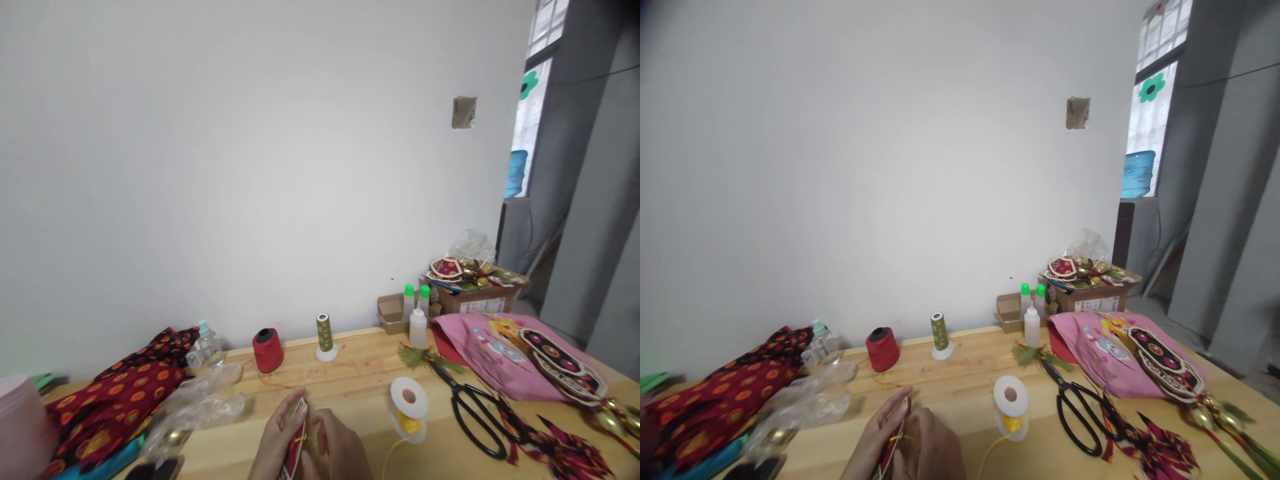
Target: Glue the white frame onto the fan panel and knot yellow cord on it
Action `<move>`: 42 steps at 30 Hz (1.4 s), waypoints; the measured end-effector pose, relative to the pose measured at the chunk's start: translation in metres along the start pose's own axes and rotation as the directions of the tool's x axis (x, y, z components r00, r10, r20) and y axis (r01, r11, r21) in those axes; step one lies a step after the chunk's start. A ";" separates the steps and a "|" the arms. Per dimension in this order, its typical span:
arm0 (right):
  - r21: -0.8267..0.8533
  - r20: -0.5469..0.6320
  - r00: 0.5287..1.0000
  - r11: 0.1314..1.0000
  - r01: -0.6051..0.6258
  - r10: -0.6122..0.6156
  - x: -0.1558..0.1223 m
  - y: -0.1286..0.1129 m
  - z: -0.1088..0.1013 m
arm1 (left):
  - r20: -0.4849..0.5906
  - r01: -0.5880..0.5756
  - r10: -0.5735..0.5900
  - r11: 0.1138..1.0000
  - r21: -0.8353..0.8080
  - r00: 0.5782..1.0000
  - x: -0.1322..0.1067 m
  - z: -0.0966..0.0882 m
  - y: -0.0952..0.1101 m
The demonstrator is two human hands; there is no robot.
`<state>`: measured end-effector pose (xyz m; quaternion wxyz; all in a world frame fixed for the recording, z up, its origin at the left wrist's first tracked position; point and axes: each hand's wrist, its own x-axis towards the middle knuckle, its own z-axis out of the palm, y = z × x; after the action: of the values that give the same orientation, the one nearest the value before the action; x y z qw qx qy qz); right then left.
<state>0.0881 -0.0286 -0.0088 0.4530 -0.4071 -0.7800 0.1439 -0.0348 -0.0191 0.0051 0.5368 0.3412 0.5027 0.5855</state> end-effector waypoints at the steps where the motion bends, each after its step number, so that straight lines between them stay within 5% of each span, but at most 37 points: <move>1: 0.012 -0.017 1.000 1.000 0.004 -0.004 0.001 0.000 0.000 | -0.002 -0.003 0.003 1.000 0.004 1.000 0.000 0.000 0.000; 7: 0.032 -0.016 0.992 0.991 0.129 -0.129 0.001 0.007 0.006 | 0.045 -0.019 0.018 0.999 0.032 0.999 -0.002 0.003 -0.002; 12: 0.122 -0.072 0.991 0.985 0.120 -0.112 -0.001 0.012 0.013 | 0.060 -0.022 0.019 0.999 0.036 0.998 -0.002 0.002 -0.004; 17: 0.388 -0.158 0.987 0.920 0.047 0.016 0.006 0.006 0.005 | 0.042 -0.009 0.007 0.999 0.047 0.999 0.003 -0.001 -0.005; 20: 0.541 -0.142 0.969 0.835 -0.095 0.202 0.010 0.004 -0.012 | 0.010 0.000 -0.001 0.997 0.079 1.000 0.003 -0.002 -0.003; 24: 0.725 0.016 0.872 0.595 -0.348 0.490 0.005 0.011 -0.047 | 0.030 0.063 -0.066 0.995 0.074 0.997 0.001 -0.009 0.000; 28: 0.755 0.228 0.809 0.427 -0.498 0.541 -0.010 0.026 -0.090 | 0.024 0.031 -0.036 0.981 0.191 0.999 0.002 -0.022 0.008; 30: 0.717 0.242 0.818 0.472 -0.513 0.521 -0.016 0.032 -0.108 | 0.044 -0.001 -0.013 0.949 0.315 0.999 0.003 -0.028 0.013; 33: 0.589 0.164 0.882 0.673 -0.447 0.442 -0.022 0.040 -0.120 | 0.112 -0.102 0.049 0.835 0.540 0.993 0.003 -0.034 0.015; 37: 0.354 0.091 0.940 0.871 -0.340 0.330 -0.030 0.050 -0.109 | 0.148 -0.197 0.130 0.632 0.749 0.980 0.003 -0.040 0.007; 42: 0.079 0.116 0.955 0.956 -0.282 0.272 -0.044 0.054 -0.098 | 0.123 -0.173 0.134 0.473 0.864 0.983 -0.004 -0.043 0.006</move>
<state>0.2074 -0.0425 -0.0125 0.4058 -0.4826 -0.7300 0.2638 -0.0760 -0.0320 -0.0001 0.2452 0.6202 0.6865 0.2898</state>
